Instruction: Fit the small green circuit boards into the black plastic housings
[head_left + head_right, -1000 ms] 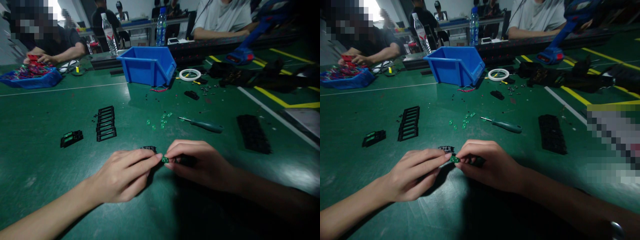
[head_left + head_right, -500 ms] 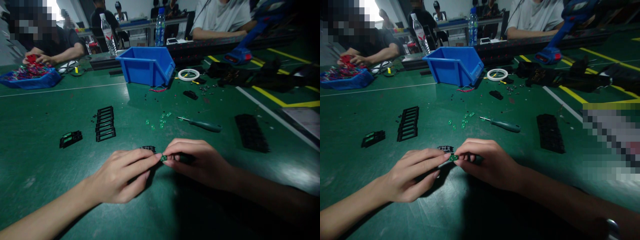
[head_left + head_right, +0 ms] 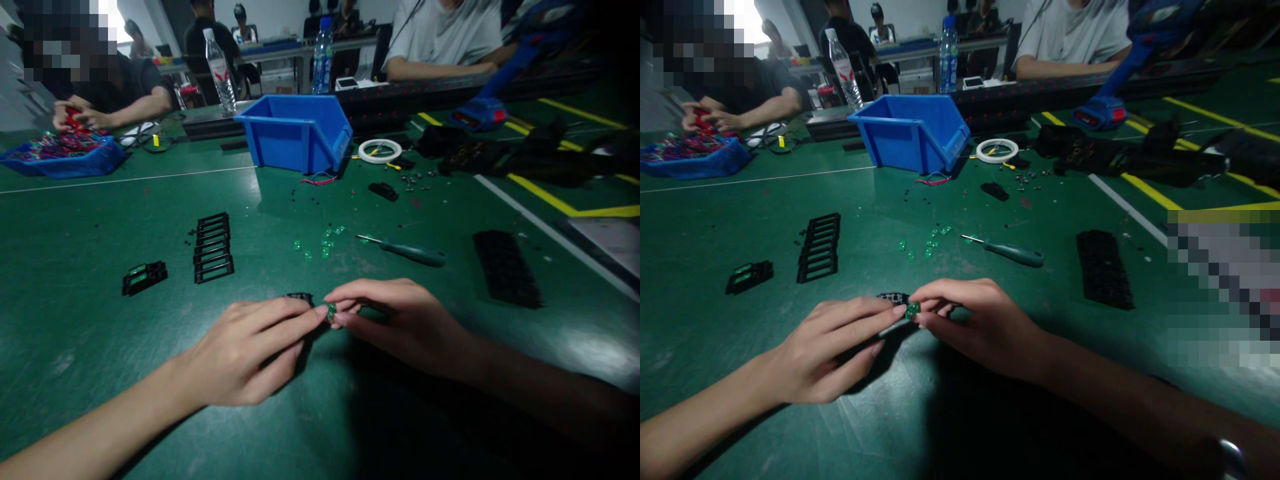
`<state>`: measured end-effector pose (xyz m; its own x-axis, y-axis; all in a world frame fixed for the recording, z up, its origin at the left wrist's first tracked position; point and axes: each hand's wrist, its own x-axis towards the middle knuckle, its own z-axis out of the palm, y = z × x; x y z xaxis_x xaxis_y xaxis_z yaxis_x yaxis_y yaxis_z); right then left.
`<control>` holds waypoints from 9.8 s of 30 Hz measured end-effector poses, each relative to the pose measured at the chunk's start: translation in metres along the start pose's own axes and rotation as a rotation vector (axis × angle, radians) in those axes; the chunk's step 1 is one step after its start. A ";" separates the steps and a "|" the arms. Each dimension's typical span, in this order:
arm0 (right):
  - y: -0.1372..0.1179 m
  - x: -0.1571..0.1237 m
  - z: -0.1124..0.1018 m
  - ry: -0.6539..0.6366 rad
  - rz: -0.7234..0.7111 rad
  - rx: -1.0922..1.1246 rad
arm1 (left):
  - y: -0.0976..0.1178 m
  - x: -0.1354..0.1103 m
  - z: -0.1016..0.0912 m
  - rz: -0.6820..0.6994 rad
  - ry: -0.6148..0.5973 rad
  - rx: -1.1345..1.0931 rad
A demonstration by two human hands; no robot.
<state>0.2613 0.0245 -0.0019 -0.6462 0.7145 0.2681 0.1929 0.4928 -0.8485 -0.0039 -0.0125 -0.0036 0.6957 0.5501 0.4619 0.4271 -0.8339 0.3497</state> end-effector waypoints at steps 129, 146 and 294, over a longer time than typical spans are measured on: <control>0.003 0.007 -0.008 0.060 0.551 1.147 | 0.000 0.002 0.001 -0.065 -0.127 0.042; 0.006 0.006 -0.009 0.074 0.527 1.399 | 0.003 0.001 0.002 -0.018 -0.111 0.235; 0.001 0.007 -0.008 0.179 0.500 1.578 | 0.012 0.000 0.009 -0.183 -0.167 0.318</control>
<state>0.2630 0.0345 0.0026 -0.6461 0.7358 -0.2031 -0.6172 -0.6601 -0.4281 0.0062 -0.0235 -0.0064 0.6649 0.6973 0.2677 0.6916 -0.7101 0.1322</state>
